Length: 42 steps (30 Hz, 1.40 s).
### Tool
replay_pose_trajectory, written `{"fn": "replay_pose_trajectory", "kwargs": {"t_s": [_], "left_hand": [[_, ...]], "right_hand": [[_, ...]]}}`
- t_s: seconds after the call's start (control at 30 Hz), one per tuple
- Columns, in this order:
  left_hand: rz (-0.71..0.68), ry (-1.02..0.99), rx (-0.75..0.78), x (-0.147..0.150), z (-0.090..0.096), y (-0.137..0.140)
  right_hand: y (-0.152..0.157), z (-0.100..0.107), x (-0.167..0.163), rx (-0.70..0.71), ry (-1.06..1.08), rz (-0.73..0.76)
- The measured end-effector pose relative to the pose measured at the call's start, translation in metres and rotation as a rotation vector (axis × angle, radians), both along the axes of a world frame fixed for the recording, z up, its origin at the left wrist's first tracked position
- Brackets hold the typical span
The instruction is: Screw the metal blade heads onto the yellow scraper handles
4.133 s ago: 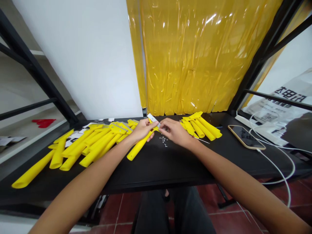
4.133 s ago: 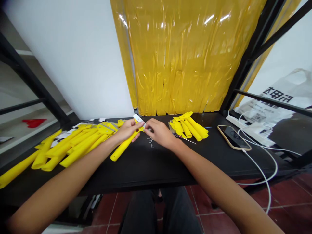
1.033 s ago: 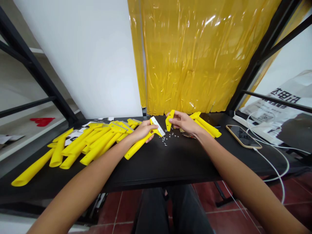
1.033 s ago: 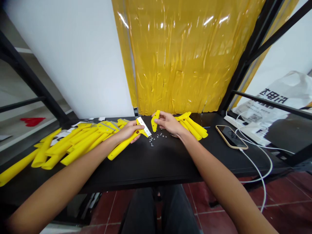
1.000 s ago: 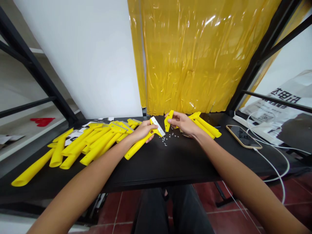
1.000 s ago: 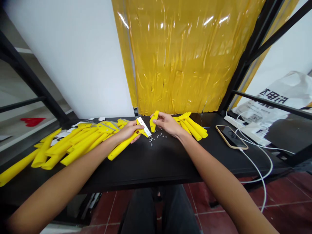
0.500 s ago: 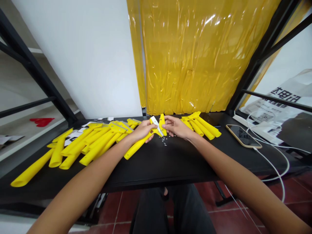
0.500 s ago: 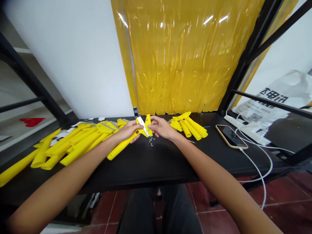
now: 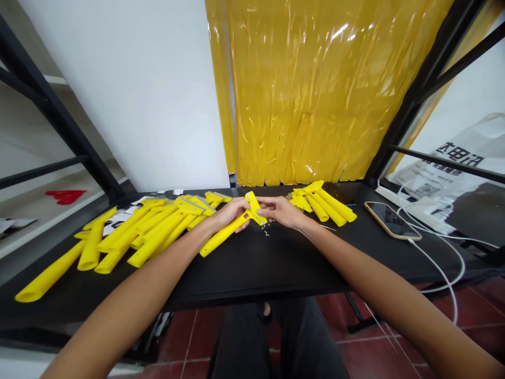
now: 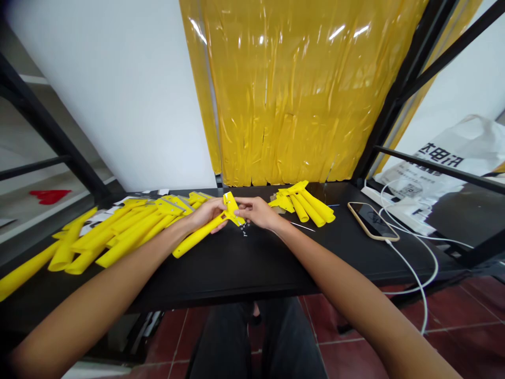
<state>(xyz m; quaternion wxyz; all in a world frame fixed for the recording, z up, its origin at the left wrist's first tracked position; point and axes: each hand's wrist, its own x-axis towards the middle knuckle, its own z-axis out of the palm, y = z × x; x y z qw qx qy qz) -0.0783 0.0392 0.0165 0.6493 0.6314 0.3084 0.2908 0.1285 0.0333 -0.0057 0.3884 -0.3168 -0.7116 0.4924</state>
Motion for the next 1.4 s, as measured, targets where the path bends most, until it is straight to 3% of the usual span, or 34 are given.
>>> {"fn": "replay_pose_trajectory", "kwargs": {"t_s": [0.53,0.87,1.4], "left_hand": [[-0.064,0.152,0.224,-0.007,0.009,-0.002],[-0.024,0.197,0.222,-0.005,0.006,0.001],[0.058,0.199,0.241,-0.005,0.009,-0.001]], "right_hand": [[0.005,-0.002,0.002,-0.099,0.156,0.013],[0.004,-0.004,-0.002,-0.035,0.084,-0.074],[-0.003,-0.002,-0.009,-0.061,0.173,-0.285]]}}
